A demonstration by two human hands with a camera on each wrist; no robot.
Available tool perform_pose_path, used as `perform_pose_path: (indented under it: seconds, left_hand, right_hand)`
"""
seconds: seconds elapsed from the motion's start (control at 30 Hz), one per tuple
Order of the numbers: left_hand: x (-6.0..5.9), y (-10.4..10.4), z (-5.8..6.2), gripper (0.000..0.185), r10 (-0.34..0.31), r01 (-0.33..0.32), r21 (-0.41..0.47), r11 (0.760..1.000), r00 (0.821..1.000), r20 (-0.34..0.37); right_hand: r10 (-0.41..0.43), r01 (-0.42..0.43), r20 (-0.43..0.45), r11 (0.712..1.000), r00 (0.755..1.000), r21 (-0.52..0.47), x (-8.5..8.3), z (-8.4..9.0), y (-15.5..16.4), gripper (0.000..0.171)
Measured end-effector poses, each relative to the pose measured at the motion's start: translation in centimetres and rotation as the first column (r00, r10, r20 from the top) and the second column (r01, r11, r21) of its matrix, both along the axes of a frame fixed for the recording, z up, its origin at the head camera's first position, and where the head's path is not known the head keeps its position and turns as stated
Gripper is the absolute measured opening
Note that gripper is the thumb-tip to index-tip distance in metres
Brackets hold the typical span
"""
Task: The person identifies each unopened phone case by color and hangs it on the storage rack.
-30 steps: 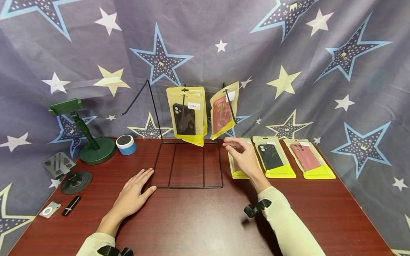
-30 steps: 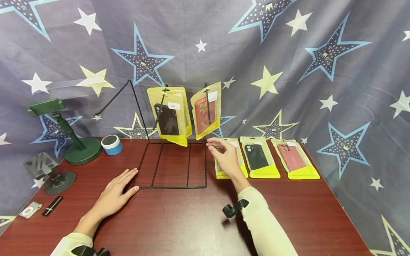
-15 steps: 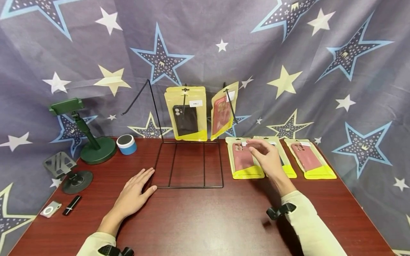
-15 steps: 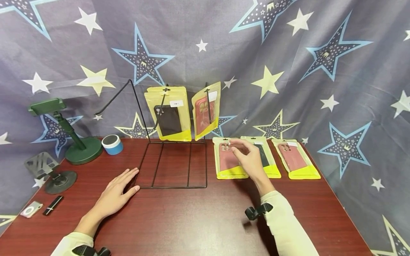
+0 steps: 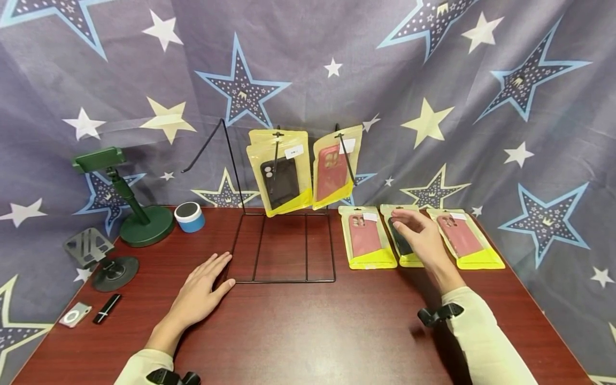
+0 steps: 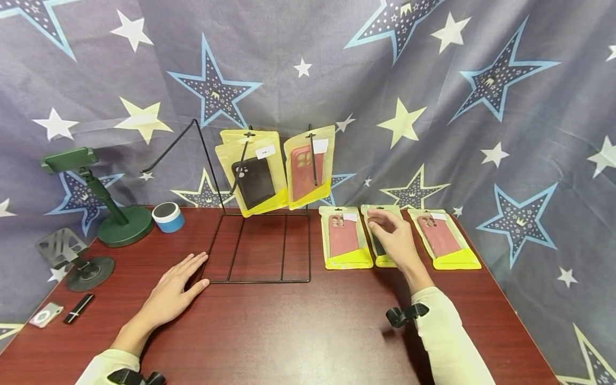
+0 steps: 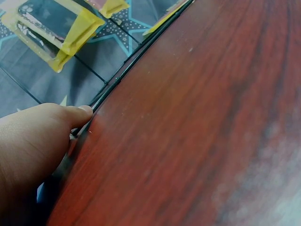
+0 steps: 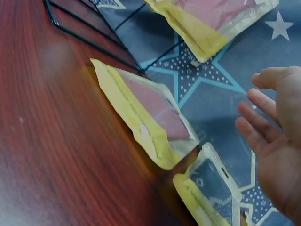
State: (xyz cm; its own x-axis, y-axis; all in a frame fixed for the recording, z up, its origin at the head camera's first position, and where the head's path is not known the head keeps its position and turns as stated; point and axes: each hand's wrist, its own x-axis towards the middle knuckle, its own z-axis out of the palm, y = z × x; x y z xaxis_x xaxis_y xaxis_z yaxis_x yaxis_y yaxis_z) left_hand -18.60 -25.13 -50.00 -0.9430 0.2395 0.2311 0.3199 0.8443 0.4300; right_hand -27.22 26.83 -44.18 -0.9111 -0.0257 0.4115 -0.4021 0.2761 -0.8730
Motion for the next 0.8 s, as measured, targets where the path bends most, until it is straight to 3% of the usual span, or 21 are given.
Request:
perform_pose_path:
  seconds: [0.33, 0.5, 0.8]
  left_hand:
    - [0.1, -0.1, 0.1, 0.062, 0.003, -0.003, 0.001, 1.000, 1.000, -0.001]
    - [0.1, 0.0, 0.1, 0.062, 0.002, -0.002, 0.002, 1.000, 1.000, -0.004]
    - [0.0, 0.1, 0.1, 0.062, 0.001, -0.001, 0.000, 1.000, 1.000, -0.008]
  right_hand:
    - [0.000, -0.013, 0.142, 0.996, 0.990, 0.089, -1.3, -0.7, 0.0, 0.039]
    - [-0.013, -0.025, 0.189, 0.980, 0.982, 0.197, -2.3, -1.1, -0.2, 0.042]
    - [-0.004, -0.080, 0.270, 0.950, 0.963, 0.300, -3.5, -1.9, -1.1, 0.045]
